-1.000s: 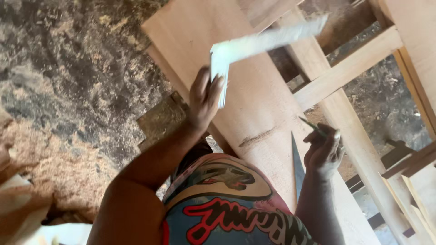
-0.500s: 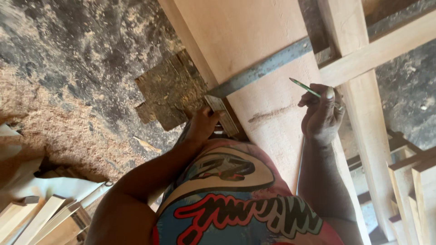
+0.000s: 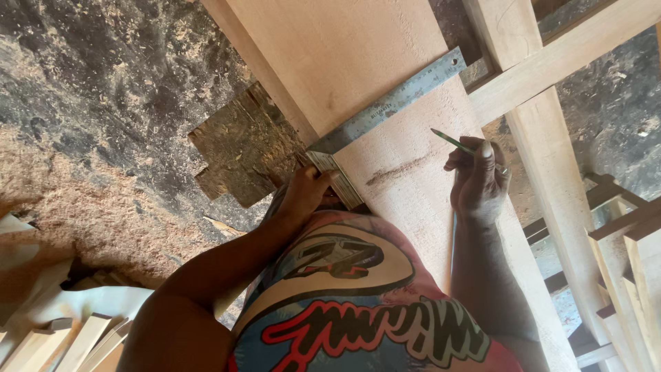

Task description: The person measures a long wooden plank using a tape measure and marks it with a pencil. They then use a metal square to draw straight lines across the plank. Finally, the person uses a hand saw to cut the wood along the marked lines.

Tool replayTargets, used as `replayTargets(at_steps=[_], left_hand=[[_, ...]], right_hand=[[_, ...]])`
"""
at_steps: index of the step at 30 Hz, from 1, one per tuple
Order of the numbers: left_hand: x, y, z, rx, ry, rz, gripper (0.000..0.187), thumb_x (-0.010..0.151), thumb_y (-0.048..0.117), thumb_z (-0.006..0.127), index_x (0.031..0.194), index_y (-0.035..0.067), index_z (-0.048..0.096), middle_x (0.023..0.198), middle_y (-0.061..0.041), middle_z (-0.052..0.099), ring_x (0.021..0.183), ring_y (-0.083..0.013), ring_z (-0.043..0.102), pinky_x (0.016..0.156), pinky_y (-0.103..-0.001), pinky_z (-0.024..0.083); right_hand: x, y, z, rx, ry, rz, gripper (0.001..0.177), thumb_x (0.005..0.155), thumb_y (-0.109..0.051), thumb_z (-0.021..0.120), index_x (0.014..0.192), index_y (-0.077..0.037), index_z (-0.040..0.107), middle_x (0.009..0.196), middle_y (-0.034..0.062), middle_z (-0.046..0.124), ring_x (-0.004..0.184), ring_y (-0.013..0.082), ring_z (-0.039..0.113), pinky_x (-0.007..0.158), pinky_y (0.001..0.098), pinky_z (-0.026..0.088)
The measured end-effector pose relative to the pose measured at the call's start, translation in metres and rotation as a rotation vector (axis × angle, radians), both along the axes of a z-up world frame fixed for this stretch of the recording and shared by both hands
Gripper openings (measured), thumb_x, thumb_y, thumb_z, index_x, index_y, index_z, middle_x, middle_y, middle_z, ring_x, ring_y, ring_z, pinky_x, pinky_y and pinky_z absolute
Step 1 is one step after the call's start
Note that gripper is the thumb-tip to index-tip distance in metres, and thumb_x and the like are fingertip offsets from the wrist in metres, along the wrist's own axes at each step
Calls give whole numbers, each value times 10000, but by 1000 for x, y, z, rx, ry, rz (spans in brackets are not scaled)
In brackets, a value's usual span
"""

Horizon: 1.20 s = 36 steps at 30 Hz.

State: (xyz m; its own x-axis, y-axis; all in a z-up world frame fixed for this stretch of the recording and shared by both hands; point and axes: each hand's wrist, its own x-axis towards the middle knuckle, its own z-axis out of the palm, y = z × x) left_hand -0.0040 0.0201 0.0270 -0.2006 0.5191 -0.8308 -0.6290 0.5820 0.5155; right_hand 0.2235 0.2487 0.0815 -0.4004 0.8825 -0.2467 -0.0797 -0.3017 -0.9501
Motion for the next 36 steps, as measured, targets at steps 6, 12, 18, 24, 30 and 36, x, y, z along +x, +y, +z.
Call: replayTargets(at_steps=[6, 12, 18, 24, 30, 36], left_hand=[[18, -18, -39, -7, 15, -82, 305, 938, 222, 728, 1081, -48, 723, 998, -142, 771, 847, -201, 740, 718, -319, 631], [33, -31, -50, 174, 376, -326, 269, 919, 216, 731, 1056, -13, 756, 961, -100, 775, 885, -156, 743, 775, -314, 590], [47, -28, -46, 129, 177, -133, 274, 927, 248, 719, 1043, 2, 750, 927, -83, 774, 842, -132, 670, 755, -321, 566], [43, -28, -46, 164, 311, -102, 295, 934, 282, 704, 1068, 21, 731, 951, -72, 774, 867, -129, 680, 792, -313, 551], [38, -27, -42, 139, 205, -123, 304, 957, 308, 691, 1046, 20, 733, 890, -66, 734, 793, -139, 634, 734, -317, 538], [40, -27, -41, 144, 96, -12, 282, 942, 285, 688, 1040, 24, 730, 926, -29, 731, 845, -111, 635, 780, -291, 530]], right_hand=[[-14, 0, 4, 41, 32, 40, 372, 1134, -343, 614, 1162, 24, 668, 896, 112, 685, 791, 187, 664, 751, 341, 567], [-18, -1, 8, 49, -6, 69, 322, 1122, -277, 626, 1156, 39, 676, 879, 115, 692, 786, 181, 673, 746, 325, 576], [-10, -3, 10, 61, -62, 76, 237, 1113, -181, 626, 1161, 48, 663, 896, 120, 697, 781, 180, 665, 753, 321, 573], [-5, -2, 6, 44, -52, 73, 208, 1113, -154, 617, 1168, 42, 659, 903, 121, 697, 788, 179, 666, 765, 326, 581], [-10, -2, 6, 54, -74, 109, 198, 1105, -147, 608, 1144, 37, 667, 886, 122, 701, 773, 174, 673, 749, 319, 581], [-17, -3, 7, 82, -105, 138, 189, 1101, -151, 623, 1115, 31, 670, 882, 122, 692, 777, 169, 669, 740, 318, 579]])
